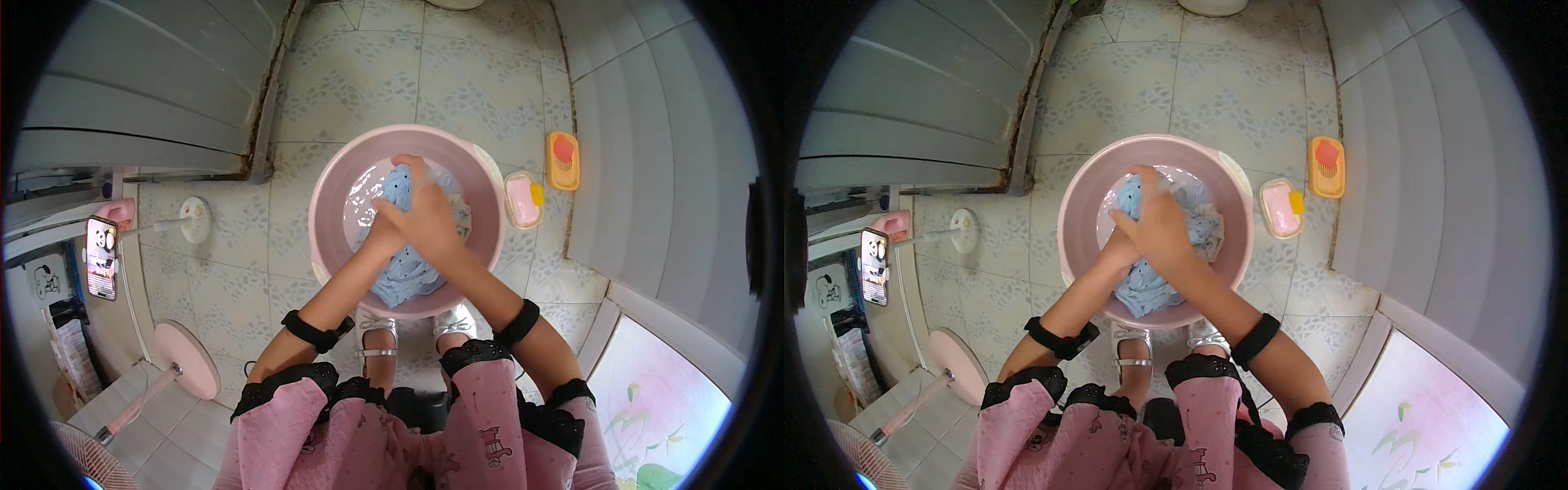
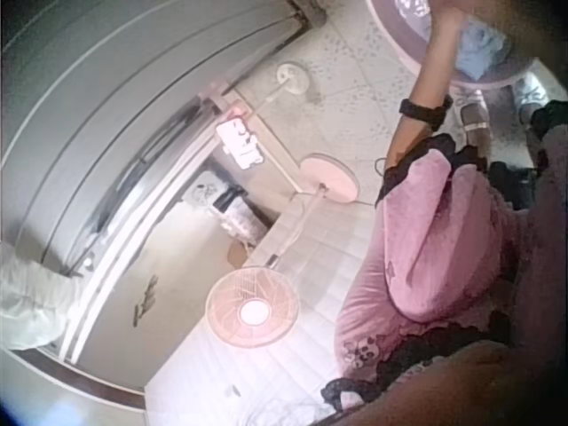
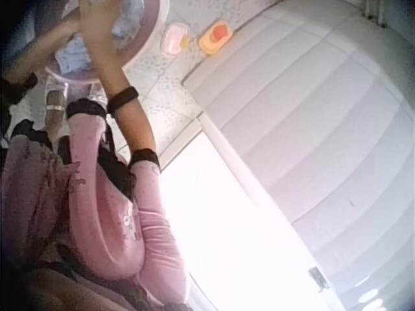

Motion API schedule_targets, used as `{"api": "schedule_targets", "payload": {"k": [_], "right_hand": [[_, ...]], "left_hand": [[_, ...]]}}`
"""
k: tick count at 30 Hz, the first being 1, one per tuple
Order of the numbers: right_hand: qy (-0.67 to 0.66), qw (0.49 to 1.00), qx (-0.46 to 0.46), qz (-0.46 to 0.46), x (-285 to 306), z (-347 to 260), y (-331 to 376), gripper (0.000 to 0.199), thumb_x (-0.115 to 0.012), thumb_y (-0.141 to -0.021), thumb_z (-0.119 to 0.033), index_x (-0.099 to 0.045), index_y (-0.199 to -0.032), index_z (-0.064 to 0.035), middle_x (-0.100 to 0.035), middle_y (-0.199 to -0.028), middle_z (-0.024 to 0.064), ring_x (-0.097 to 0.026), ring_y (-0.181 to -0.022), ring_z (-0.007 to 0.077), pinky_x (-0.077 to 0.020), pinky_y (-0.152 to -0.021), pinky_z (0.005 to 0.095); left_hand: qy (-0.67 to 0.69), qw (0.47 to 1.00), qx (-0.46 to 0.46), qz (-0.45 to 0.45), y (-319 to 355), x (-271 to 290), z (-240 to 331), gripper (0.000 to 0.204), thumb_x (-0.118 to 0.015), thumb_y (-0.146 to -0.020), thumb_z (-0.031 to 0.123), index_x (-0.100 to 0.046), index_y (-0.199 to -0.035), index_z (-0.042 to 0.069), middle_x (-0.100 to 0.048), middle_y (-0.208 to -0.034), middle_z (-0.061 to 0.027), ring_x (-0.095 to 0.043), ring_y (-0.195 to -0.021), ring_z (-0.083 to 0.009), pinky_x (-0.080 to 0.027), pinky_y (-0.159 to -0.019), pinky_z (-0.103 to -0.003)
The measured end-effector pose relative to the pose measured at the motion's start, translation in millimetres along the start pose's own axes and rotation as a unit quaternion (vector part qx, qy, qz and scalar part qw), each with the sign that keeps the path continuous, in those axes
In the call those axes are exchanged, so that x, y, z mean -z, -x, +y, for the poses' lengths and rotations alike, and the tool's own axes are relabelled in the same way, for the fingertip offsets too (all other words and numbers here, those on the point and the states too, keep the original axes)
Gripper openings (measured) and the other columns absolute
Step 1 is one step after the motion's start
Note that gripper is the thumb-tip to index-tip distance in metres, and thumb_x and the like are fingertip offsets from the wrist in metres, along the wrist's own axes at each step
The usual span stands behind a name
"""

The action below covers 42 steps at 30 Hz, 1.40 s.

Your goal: The recorder is washing light blue clothes in a pink bucket using soap.

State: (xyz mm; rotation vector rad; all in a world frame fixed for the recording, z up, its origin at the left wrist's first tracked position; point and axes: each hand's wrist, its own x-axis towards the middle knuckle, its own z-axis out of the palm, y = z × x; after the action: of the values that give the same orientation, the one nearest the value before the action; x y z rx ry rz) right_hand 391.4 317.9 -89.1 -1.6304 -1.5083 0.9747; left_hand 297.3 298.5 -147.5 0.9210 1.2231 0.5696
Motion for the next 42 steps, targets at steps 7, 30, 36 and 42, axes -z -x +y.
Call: {"api": "schedule_targets", "payload": {"k": [7, 30, 36, 42], "right_hand": [[-0.031, 0.996, 0.046, 0.073, -1.0, 5.5, -10.7, 0.021, -0.064, -0.078, -0.020, -0.061, -0.080, 0.0001, -0.064, -0.071, 0.0162, -0.062, -0.072, 0.0175, -0.0463, -0.069, 0.0306], [0.048, 0.971, 0.034, -0.232, 55.7, 101.4, -1.4, 0.053, -0.060, -0.072, -0.013, -0.049, -0.123, -0.0093, -0.040, -0.133, 0.0149, -0.038, -0.123, 0.0289, -0.0321, -0.101, 0.0390], [0.139, 0.976, 0.095, -0.141, 21.2, 103.7, 16.5, 0.058, -0.060, -0.070, -0.005, -0.046, -0.126, -0.0080, -0.042, -0.131, 0.0157, -0.042, -0.120, 0.0286, -0.0344, -0.099, 0.0364], [-0.491, 0.828, -0.253, -0.093, 38.4, 87.0, -3.0, 0.037, -0.060, -0.083, -0.018, -0.053, -0.116, -0.0024, -0.058, -0.112, 0.0077, -0.054, -0.103, 0.0156, -0.0424, -0.091, 0.0295]], "left_hand": [[-0.120, 0.987, -0.106, -0.006, -2.5, -11.1, 12.6, 0.045, -0.062, -0.073, 0.012, -0.049, -0.113, -0.004, -0.056, -0.110, -0.0195, -0.054, -0.107, -0.0278, -0.041, -0.087, -0.034], [-0.073, 0.967, -0.135, -0.202, 11.5, 41.7, 52.3, 0.005, -0.060, -0.073, 0.003, -0.055, -0.072, 0.004, -0.059, -0.077, -0.0039, -0.057, -0.078, -0.0158, -0.044, -0.080, -0.031], [-0.080, 0.919, -0.234, -0.307, 24.7, 29.4, 84.9, 0.010, -0.062, -0.073, 0.002, -0.053, -0.071, 0.006, -0.056, -0.077, -0.0037, -0.055, -0.083, -0.0186, -0.040, -0.090, -0.035], [-0.028, 0.936, -0.221, -0.273, 44.7, 41.8, 104.9, 0.026, -0.064, -0.072, 0.002, -0.054, -0.096, 0.004, -0.057, -0.091, -0.0058, -0.054, -0.094, -0.0189, -0.038, -0.093, -0.036]]}}
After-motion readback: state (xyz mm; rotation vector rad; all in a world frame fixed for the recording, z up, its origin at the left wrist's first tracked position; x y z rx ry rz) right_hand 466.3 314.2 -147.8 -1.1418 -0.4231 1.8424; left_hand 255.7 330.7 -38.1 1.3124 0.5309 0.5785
